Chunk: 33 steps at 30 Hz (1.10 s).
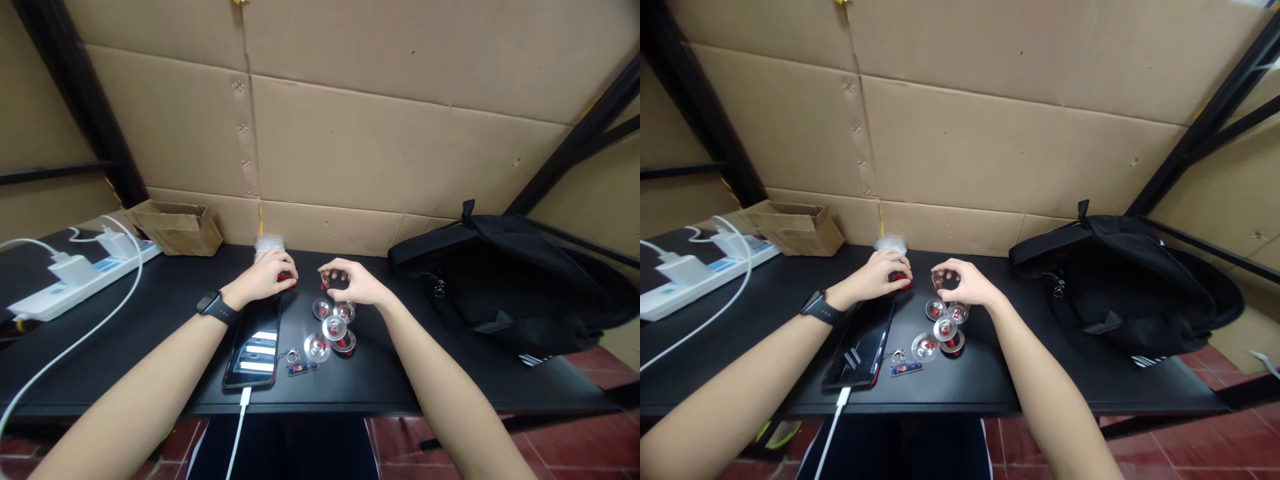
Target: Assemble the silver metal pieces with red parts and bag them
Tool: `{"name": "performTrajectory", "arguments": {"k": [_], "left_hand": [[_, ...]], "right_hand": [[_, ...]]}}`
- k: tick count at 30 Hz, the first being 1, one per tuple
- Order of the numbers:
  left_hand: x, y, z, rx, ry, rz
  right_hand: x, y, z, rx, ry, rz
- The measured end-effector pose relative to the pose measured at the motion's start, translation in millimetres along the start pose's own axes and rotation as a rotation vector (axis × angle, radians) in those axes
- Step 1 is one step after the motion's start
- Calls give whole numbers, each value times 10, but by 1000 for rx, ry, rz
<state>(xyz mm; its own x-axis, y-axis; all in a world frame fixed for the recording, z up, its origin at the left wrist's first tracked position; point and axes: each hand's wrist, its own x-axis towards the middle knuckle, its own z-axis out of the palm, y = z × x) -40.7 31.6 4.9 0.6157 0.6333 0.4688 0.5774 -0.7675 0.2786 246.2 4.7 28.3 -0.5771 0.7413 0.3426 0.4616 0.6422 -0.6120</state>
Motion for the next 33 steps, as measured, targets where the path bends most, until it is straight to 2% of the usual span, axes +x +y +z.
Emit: {"name": "performTrajectory", "arguments": {"k": [3,6,8,11,16,22,28,33], "left_hand": [[28,90,29,-100,8,-13],[74,257,74,-390,29,-90],[99,375,95,-561,58,-166],[116,485,119,-646,128,-240],[118,474,210,-580,249,-195],[122,475,267,-447,360,-175],[105,488,233,-387,314,-169],[94,408,175,-242,261,-175]], "right_hand": [[15,-12,28,218,121,22],[34,-15,98,445,220,28],[49,-22,150,518,260,33],[69,-38,211,523,264,46],[74,-70,245,484,256,77],[67,-84,246,423,153,47],[66,-91,274,331,134,37],[75,-95,313,356,151,59]]}}
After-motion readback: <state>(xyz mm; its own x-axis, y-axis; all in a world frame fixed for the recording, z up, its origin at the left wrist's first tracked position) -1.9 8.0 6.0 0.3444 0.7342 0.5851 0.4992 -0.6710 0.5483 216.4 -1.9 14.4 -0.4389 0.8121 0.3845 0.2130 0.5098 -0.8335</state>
